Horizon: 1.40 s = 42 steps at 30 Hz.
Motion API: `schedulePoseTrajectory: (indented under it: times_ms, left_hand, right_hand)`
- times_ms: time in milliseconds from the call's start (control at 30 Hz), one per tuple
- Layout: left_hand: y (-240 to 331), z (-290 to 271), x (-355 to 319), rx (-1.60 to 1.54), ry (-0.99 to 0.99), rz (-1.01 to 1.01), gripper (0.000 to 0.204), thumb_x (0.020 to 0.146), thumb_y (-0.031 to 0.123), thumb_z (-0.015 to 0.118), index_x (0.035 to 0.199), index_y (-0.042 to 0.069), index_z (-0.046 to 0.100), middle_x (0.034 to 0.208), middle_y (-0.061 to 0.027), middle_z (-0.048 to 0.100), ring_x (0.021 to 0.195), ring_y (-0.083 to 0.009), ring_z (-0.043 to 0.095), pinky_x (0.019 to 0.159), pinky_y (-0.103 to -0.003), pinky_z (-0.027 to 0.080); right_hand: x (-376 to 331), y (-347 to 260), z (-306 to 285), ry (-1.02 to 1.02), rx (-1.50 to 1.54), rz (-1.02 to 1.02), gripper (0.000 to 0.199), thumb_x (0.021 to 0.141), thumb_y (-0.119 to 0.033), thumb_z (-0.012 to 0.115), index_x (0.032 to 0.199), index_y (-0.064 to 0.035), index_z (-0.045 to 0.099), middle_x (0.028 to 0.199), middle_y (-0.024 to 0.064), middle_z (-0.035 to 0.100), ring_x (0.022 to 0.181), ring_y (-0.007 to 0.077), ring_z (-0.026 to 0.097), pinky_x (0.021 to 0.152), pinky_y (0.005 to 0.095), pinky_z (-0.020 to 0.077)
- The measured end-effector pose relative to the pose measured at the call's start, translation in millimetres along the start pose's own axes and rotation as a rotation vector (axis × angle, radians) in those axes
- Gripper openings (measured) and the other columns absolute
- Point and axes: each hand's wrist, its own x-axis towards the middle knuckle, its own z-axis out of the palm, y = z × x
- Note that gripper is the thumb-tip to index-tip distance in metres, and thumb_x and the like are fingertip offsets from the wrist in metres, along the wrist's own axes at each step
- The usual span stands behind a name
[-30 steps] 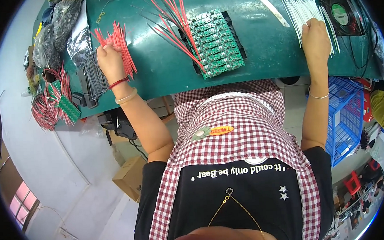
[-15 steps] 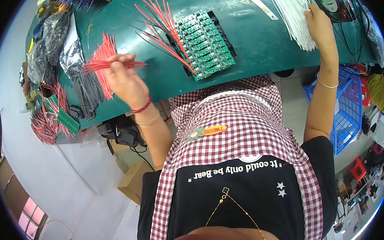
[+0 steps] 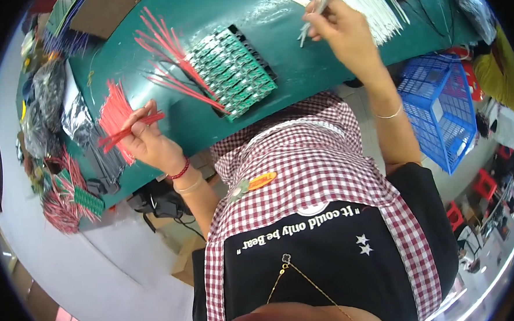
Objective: The person inserts colored wires into several circuit boards by hand, which are arranged on a workbench.
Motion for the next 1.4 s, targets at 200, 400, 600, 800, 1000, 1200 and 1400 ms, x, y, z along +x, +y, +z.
schedulePoseTrajectory:
  times_ms: [200,400,600,800,1000,1200,1400]
  left_hand:
    - [-12,-11,-3,0.025,-0.066,0.010,0.020,0.104,0.016,0.044,0.106,-0.002,0.051,0.097,-0.0165,0.065,0.094,-0.0277,0.066,0.086,-0.040,0.055]
    - [1,-11,-6,0.173,-0.061,0.055,0.023,0.104,0.017,0.044,0.101,-0.003,0.055,0.099,-0.0167,0.065,0.094,-0.0269,0.066,0.084,-0.040,0.056]
    - [-8,-15,-9,0.110,-0.097,0.060,0.022,0.104,0.019,0.042,0.104,-0.001,0.051,0.094,-0.0148,0.063,0.087,-0.0251,0.065,0.081,-0.043,0.057]
    - [2,-16,-2,0.062,-0.081,-0.050,0.019,0.104,0.016,0.038,0.111,-0.001,0.044,0.086,-0.0091,0.054,0.079,-0.0206,0.061,0.083,-0.046,0.059]
    - [4,-14,0,0.008,-0.109,-0.019,0.020,0.105,0.016,0.037,0.109,-0.001,0.046,0.085,-0.0110,0.055,0.079,-0.0220,0.061,0.079,-0.046,0.059]
    - [18,-16,9,-0.048,-0.043,0.075,0.018,0.104,0.015,0.041,0.105,-0.001,0.048,0.085,-0.0124,0.056,0.077,-0.0226,0.061,0.083,-0.046,0.059]
    - [20,-6,-5,0.038,-0.038,0.183,0.018,0.104,0.014,0.041,0.106,-0.002,0.050,0.090,-0.0141,0.060,0.082,-0.0252,0.065,0.080,-0.043,0.058]
  right_hand:
    - [-5,10,-6,-0.007,-0.019,0.018,0.015,0.094,-0.007,0.061,0.105,0.0029,0.062,0.093,0.0053,0.066,0.075,0.0078,0.060,0.069,0.0212,0.0491]
    - [-18,1,-6,0.053,-0.018,-0.006,0.015,0.095,-0.009,0.060,0.101,0.0026,0.066,0.090,0.0034,0.066,0.073,0.0074,0.060,0.067,0.0207,0.0483]
    - [0,1,-43,0.230,-0.685,0.067,0.026,0.092,-0.021,0.063,0.086,0.0041,0.062,0.068,0.0178,0.063,0.062,0.0286,0.064,0.059,0.0352,0.0490]
    - [30,30,-61,0.063,-1.064,-0.113,0.026,0.086,-0.020,0.064,0.078,0.0042,0.061,0.070,0.0223,0.062,0.067,0.0399,0.061,0.065,0.0433,0.0487]
    - [29,41,-59,0.133,-1.129,-0.182,0.023,0.084,-0.017,0.062,0.079,0.0050,0.062,0.074,0.0250,0.062,0.069,0.0395,0.062,0.069,0.0429,0.0504]
    - [29,30,-103,0.124,-0.847,0.051,0.016,0.088,-0.014,0.061,0.083,0.0007,0.060,0.074,0.0118,0.066,0.061,0.0214,0.060,0.059,0.0315,0.0484]
    - [20,-15,-97,0.064,-0.051,0.229,0.009,0.082,-0.004,0.067,0.079,-0.0019,0.059,0.071,-0.0028,0.059,0.057,0.0021,0.051,0.047,0.0167,0.0372]
